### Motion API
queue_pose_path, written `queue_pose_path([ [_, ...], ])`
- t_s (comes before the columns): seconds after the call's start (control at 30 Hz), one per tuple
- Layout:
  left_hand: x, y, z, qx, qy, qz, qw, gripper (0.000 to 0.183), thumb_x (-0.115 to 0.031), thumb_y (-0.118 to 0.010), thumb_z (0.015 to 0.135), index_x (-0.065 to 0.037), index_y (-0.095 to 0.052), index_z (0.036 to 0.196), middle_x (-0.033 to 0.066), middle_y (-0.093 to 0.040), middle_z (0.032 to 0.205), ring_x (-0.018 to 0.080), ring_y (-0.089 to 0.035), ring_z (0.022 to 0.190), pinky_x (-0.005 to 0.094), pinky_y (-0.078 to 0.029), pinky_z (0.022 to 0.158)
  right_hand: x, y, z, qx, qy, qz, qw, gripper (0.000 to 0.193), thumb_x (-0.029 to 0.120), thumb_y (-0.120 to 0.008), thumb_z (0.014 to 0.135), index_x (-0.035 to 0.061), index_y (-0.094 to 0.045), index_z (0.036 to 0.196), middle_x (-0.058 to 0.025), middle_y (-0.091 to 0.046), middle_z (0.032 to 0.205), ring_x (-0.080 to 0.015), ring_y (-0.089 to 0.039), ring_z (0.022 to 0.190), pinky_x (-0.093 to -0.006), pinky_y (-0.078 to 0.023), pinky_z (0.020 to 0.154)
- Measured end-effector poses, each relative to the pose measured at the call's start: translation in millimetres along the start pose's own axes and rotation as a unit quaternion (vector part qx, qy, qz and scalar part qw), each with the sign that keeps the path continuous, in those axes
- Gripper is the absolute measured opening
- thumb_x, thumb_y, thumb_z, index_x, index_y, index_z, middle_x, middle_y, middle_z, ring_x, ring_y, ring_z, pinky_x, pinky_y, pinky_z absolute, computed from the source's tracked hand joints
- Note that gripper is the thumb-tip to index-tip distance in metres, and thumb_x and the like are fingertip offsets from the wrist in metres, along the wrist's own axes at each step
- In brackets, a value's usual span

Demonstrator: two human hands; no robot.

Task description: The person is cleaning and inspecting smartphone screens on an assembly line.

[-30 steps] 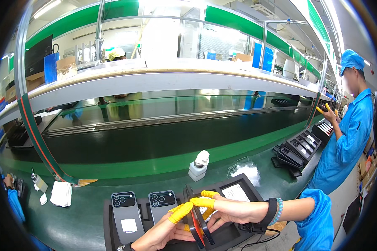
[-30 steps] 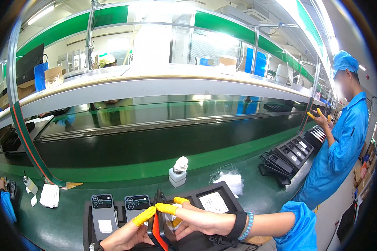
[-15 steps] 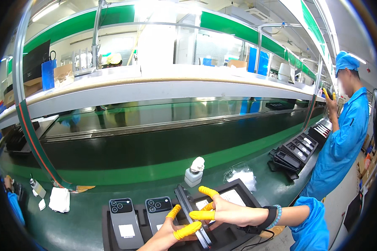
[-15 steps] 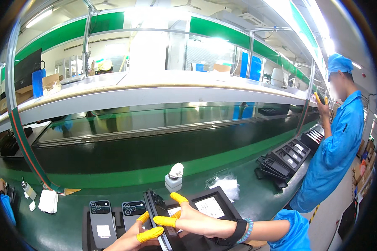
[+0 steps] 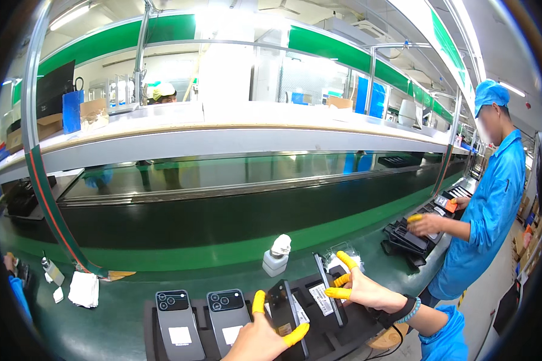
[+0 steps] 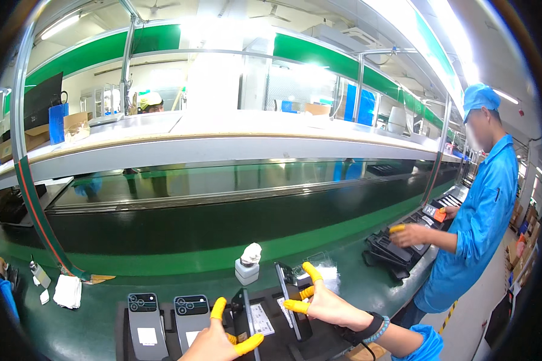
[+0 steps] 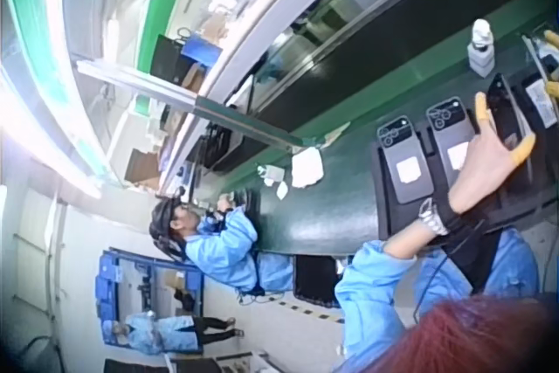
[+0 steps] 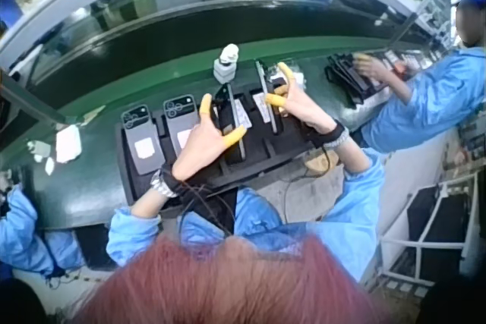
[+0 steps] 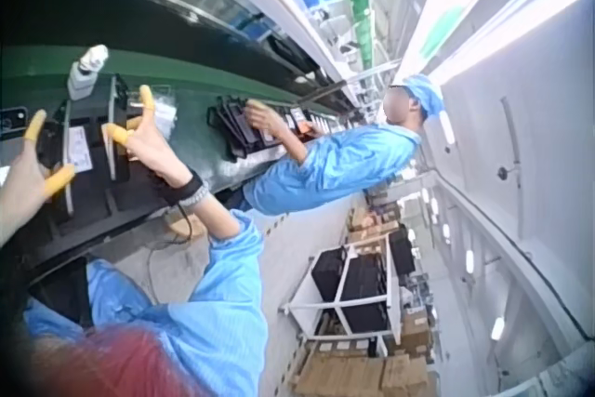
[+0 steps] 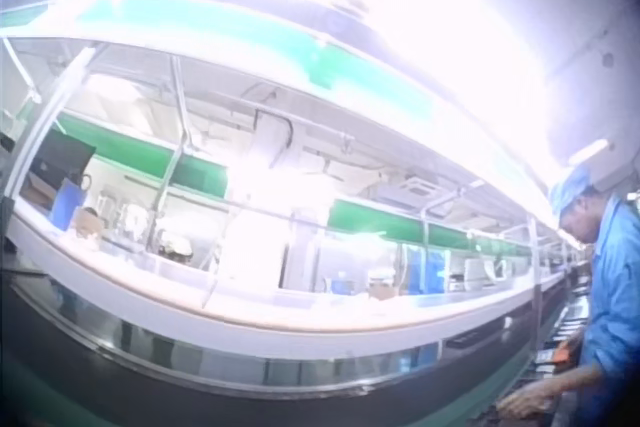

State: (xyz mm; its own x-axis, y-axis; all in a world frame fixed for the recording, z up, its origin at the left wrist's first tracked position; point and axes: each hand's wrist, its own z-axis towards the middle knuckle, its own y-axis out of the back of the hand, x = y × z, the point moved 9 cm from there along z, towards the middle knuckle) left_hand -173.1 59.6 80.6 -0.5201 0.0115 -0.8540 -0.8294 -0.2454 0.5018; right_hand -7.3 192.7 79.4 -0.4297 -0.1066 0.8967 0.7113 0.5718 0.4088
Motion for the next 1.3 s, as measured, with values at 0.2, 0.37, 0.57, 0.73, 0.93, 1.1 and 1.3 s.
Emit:
queue_pose_path([
  [0.2,5.7,-50.3,35.4,0.071,0.020,0.271,0.960,0.113,-0.062,-0.059,0.071,0.014,-0.010,0.138,0.0148,-0.065,0.069,0.0309,-0.066,0.064,0.0372,-0.053,0.057,-7.2,1.3,4.9,0.006,0.009,0.013,1.000,0.108,0.025,-0.074,0.077,0.0081,0.010,0.143,-0.0169,-0.050,0.100,-0.0131,-0.054,0.072,-0.0272,-0.050,0.065],
  [0.37,11.9,-83.4,34.5,0.082,0.051,0.345,0.934,0.093,-0.059,-0.057,0.076,0.002,-0.025,0.140,0.0125,-0.066,0.080,0.0267,-0.066,0.073,0.0419,-0.054,0.068,-7.0,-2.0,5.7,0.017,0.019,0.039,0.999,0.109,0.028,-0.074,0.077,0.0097,0.011,0.143,-0.0215,-0.049,0.107,-0.0166,-0.057,0.082,-0.0303,-0.053,0.068],
  [0.57,-20.0,-15.9,27.2,-0.109,-0.089,0.261,0.955,0.071,-0.046,-0.060,0.082,0.006,-0.043,0.126,0.0187,-0.063,0.070,0.0316,-0.063,0.060,0.0390,-0.050,0.052,12.7,-13.6,0.1,0.071,0.045,0.104,0.991,0.103,0.022,-0.071,0.081,0.0114,0.009,0.143,-0.0247,-0.050,0.112,-0.0208,-0.060,0.088,-0.0318,-0.054,0.071],
  [0.73,8.5,-42.9,30.2,0.014,-0.028,-0.403,0.915,0.061,-0.024,-0.062,0.088,-0.001,-0.032,0.135,0.0115,-0.062,0.104,0.0191,-0.062,0.088,0.0304,-0.050,0.074,41.4,-31.9,9.4,0.068,0.129,0.111,0.983,0.102,0.020,-0.070,0.082,0.0064,0.013,0.141,-0.0256,-0.055,0.110,-0.0191,-0.062,0.082,-0.0290,-0.051,0.070],
  [0.93,-1.8,-33.1,27.7,0.101,0.012,-0.502,0.859,0.057,-0.014,-0.063,0.087,-0.005,-0.032,0.134,0.0086,-0.057,0.117,0.0141,-0.058,0.100,0.0247,-0.047,0.085,71.0,-64.7,23.2,0.106,0.149,0.042,0.982,0.097,0.024,-0.068,0.083,0.0058,0.005,0.143,-0.0193,-0.057,0.110,-0.0167,-0.060,0.083,-0.0277,-0.050,0.065],
  [1.1,8.7,-20.7,23.0,0.117,0.104,-0.583,0.797,0.043,-0.033,-0.052,0.093,-0.003,-0.047,0.123,0.0115,-0.059,0.116,0.0234,-0.059,0.105,0.0334,-0.048,0.090,87.5,-27.9,81.1,-0.005,0.300,-0.084,0.950,0.041,0.026,-0.061,0.087,0.0047,-0.054,0.122,-0.0137,-0.062,0.103,-0.0207,-0.055,0.098,-0.0332,-0.043,0.085],
  [1.3,4.0,-15.6,17.4,0.111,0.143,-0.800,0.572,0.066,-0.050,-0.056,0.086,0.006,-0.048,0.120,0.0215,-0.054,0.120,0.0348,-0.054,0.110,0.0432,-0.044,0.097,63.7,-31.2,112.7,-0.163,0.335,-0.465,0.803,0.035,0.026,-0.065,0.080,0.0096,-0.062,0.111,-0.0137,-0.059,0.098,-0.0301,-0.048,0.094,-0.0391,-0.039,0.081],
])
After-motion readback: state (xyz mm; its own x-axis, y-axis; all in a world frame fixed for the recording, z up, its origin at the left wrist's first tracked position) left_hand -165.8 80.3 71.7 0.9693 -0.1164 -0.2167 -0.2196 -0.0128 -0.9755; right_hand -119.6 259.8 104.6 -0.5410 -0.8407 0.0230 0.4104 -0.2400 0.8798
